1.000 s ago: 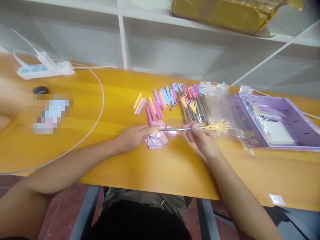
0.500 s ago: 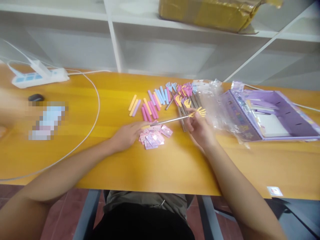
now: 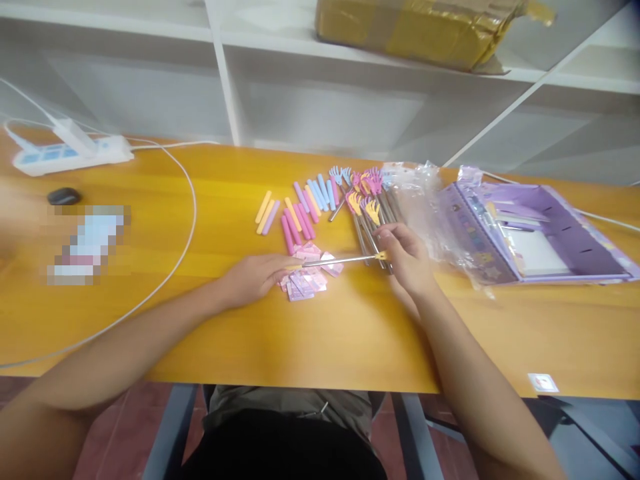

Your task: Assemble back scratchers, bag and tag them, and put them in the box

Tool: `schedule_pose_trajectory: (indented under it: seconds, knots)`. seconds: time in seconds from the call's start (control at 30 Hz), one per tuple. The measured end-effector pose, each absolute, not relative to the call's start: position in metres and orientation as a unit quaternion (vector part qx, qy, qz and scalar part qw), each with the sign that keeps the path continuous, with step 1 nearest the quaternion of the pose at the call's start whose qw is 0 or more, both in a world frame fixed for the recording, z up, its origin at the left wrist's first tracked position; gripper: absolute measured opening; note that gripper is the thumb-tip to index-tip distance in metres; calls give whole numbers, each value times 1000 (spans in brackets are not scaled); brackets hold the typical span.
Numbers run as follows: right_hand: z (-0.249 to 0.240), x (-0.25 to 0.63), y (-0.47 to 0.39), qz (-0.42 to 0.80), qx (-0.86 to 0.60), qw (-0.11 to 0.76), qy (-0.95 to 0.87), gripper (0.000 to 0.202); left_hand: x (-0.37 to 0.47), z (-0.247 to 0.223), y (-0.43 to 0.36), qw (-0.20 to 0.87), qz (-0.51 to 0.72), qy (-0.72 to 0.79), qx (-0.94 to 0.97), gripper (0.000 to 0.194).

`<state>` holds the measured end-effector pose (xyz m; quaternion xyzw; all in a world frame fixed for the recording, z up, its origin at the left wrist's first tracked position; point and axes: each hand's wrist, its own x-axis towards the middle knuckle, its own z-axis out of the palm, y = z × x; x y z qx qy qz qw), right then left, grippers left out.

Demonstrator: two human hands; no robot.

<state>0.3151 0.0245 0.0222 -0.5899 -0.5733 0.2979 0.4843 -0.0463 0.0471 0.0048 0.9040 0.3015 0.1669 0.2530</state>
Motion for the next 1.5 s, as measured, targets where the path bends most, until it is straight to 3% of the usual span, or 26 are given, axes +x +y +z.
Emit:
schedule_pose_trajectory:
  seconds: [1.5]
  knots:
    - [11,281,6,330,-544,420,-647,37,-48,-5,41,232,223,302,898,38]
